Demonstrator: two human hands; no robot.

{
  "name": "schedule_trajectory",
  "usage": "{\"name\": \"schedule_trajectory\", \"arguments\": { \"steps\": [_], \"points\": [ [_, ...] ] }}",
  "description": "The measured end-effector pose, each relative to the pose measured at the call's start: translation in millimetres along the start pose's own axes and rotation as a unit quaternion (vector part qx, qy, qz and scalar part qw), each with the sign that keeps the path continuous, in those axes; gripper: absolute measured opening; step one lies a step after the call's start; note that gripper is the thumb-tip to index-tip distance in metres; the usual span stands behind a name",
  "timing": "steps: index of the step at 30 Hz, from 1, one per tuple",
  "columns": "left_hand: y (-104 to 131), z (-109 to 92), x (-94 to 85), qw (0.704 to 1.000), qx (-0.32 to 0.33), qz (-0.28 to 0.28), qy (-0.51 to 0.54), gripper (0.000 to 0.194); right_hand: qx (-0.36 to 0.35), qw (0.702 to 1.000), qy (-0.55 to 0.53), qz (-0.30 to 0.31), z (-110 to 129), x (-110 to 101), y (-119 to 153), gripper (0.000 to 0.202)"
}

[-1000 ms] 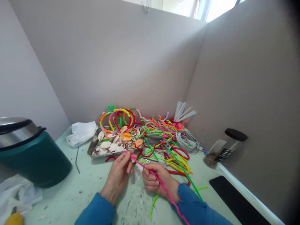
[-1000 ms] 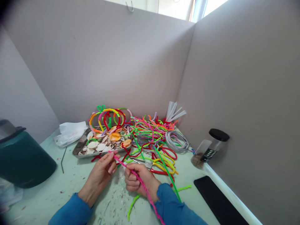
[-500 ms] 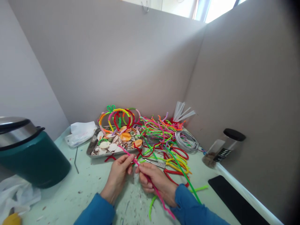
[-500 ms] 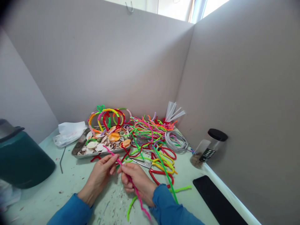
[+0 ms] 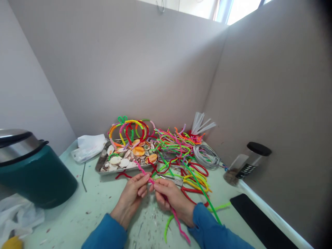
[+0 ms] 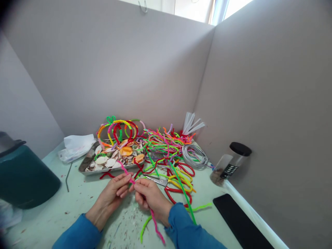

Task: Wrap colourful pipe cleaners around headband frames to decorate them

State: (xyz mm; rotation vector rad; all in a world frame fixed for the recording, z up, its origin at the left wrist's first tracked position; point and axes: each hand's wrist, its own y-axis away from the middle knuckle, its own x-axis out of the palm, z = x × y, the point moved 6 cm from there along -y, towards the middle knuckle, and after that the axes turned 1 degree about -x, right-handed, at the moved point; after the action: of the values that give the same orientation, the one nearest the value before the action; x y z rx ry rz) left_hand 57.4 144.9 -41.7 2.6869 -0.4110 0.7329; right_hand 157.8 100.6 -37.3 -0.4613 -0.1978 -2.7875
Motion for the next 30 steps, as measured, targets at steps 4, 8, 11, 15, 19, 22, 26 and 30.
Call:
{"name": "schedule_trajectory", "arguments": {
  "steps": [4,8,11,15,19,22,26,30],
  "points": [
    [1.0,-1.7,4.3,0.999,0.017,0.007,-0.047,0.028,0.001,0.999,-0.04,0.001,-1.4,-2.8,-0.7,0.027],
    [0.4,-7.4,-0.1,0.995,0.051,-0.02,-0.085,0.028,0.008,0.999,-0.039,-0.013,-3.3,-2.9,-1.2,0.031],
    [0.3,-13.6,-8.1,0.994,0.082,-0.058,-0.036,0.028,0.013,0.999,-0.027,-0.015,-3.9,-2.2,-1.2,0.031],
    [2.2,-10.6,-2.6,0.996,0.057,-0.036,-0.064,0.033,0.012,0.999,-0.021,-0.021,-3.5,-2.7,-1.4,0.03],
    [4.6,-7.6,5.6,0.989,0.059,-0.008,-0.136,0.027,0.009,0.999,-0.024,-0.027,-4.0,-4.2,-2.4,0.034],
    [3.2,-10.2,0.6,0.991,0.073,-0.028,-0.106,0.025,0.023,1.0,-0.012,-0.015,-7.0,-4.2,-2.9,0.036],
    [1.5,-12.4,-2.9,0.994,0.075,-0.029,-0.074,0.026,0.02,1.0,-0.011,-0.005,-7.1,-4.4,-3.0,0.034],
    [3.7,-8.6,3.5,0.987,0.068,-0.006,-0.144,0.027,0.023,1.0,-0.009,-0.018,-5.5,-5.3,-2.8,0.036]
  ]
}}
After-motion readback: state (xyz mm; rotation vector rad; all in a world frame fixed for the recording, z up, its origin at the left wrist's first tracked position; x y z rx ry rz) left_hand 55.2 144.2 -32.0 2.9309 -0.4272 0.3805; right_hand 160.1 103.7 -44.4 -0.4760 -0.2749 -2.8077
